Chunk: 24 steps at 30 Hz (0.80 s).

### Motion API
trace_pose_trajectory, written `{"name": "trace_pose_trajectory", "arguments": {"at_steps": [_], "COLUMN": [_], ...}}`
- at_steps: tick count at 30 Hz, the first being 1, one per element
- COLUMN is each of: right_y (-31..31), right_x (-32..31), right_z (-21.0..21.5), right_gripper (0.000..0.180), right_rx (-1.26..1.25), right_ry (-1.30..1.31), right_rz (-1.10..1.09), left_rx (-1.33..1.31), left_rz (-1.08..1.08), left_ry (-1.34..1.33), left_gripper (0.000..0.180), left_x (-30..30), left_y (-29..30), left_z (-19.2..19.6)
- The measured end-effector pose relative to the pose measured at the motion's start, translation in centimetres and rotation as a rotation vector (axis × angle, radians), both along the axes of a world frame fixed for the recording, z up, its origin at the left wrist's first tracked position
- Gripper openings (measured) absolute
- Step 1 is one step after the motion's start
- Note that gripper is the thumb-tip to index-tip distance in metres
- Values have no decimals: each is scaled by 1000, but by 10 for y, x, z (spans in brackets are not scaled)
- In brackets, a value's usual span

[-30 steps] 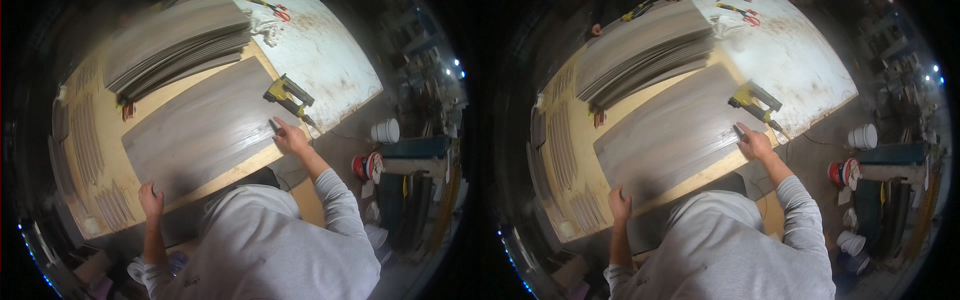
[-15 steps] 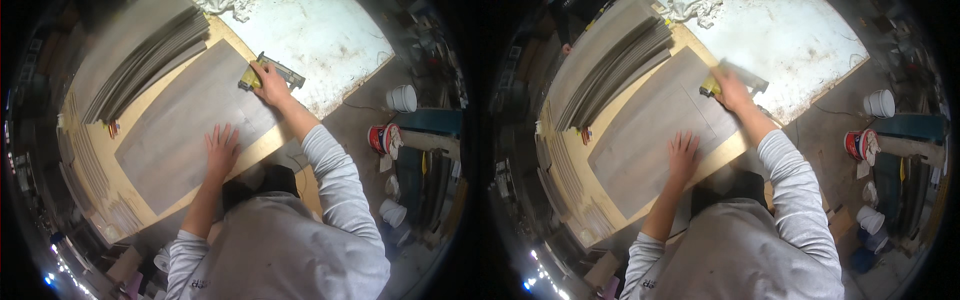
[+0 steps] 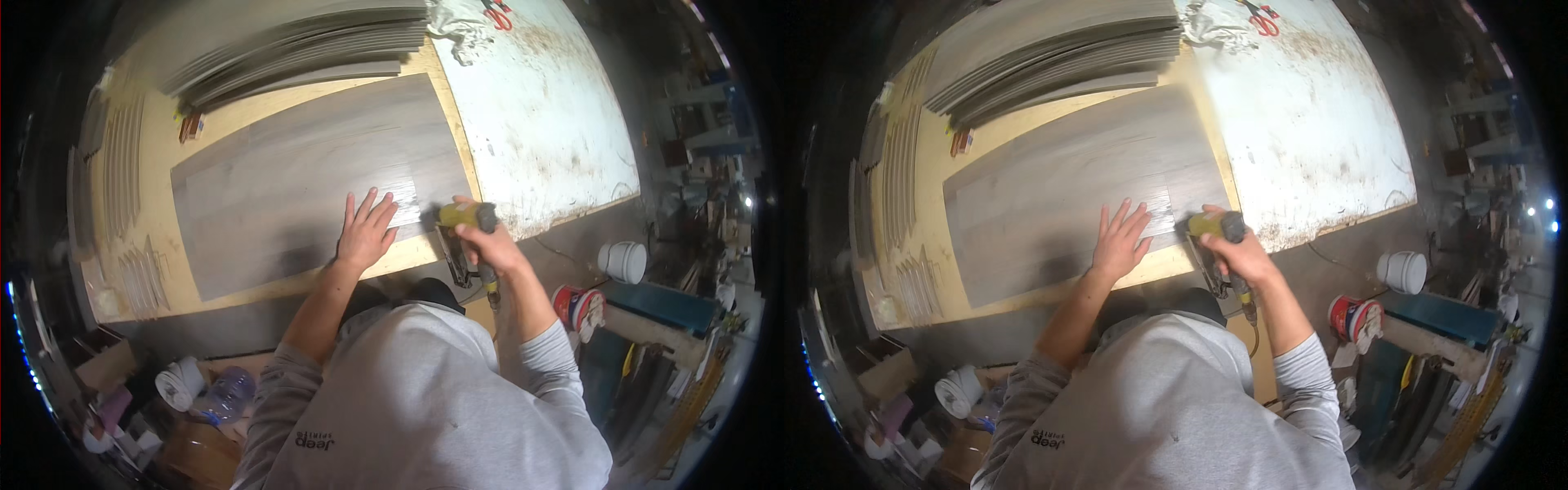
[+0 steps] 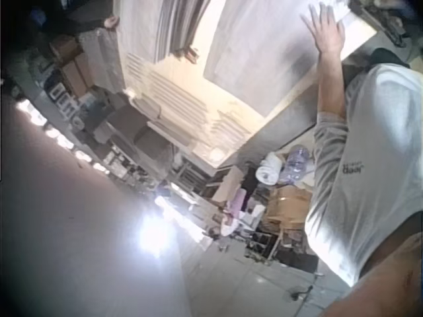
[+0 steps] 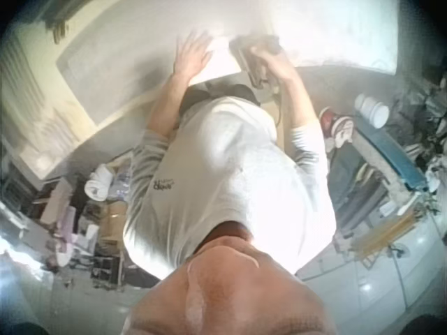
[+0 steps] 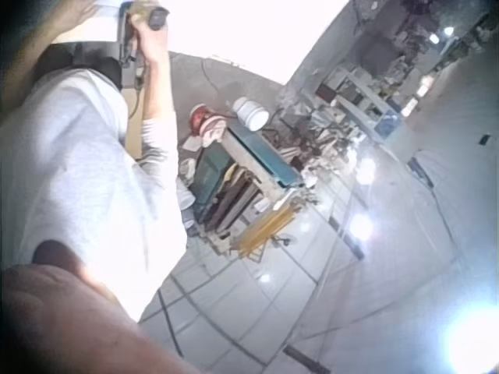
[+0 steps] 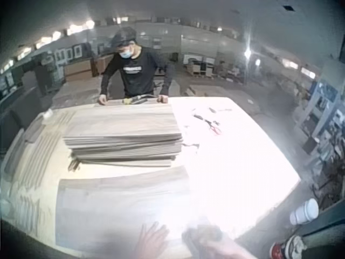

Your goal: Assembling wooden furniture panels using a pneumatic nail gun and adhesive components.

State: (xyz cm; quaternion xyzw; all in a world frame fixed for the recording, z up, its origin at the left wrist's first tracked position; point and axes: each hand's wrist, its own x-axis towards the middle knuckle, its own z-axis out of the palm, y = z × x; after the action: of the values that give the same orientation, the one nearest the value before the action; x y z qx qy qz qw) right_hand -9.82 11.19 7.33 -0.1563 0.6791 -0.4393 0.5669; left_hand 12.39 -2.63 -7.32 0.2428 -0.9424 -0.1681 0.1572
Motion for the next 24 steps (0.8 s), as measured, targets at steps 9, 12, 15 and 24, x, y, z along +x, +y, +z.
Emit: {"name": "trace_pose_trajectory", "arguments": {"at_steps": [9,12,15,24], "right_y": [-29,-30,-28,-31], "right_x": [21,23,26,38], "right_z": [-2,-3,-12,5], "right_gripper": [62,62,64,64], "right_rx": [102,147,137,153], "right_ry": [251,283,337,233], "right_rz": [194,206,195,130], "left_rx": [25,26,14,24], "left_rz": [24,21,14,22], "left_ry": [46,58,53,59], "left_gripper": [47,46,46,46], "left_x": [1,1,0,1], "left_y": [0,2,0,-3], "left_z": [-1,-3,-2,0]}}
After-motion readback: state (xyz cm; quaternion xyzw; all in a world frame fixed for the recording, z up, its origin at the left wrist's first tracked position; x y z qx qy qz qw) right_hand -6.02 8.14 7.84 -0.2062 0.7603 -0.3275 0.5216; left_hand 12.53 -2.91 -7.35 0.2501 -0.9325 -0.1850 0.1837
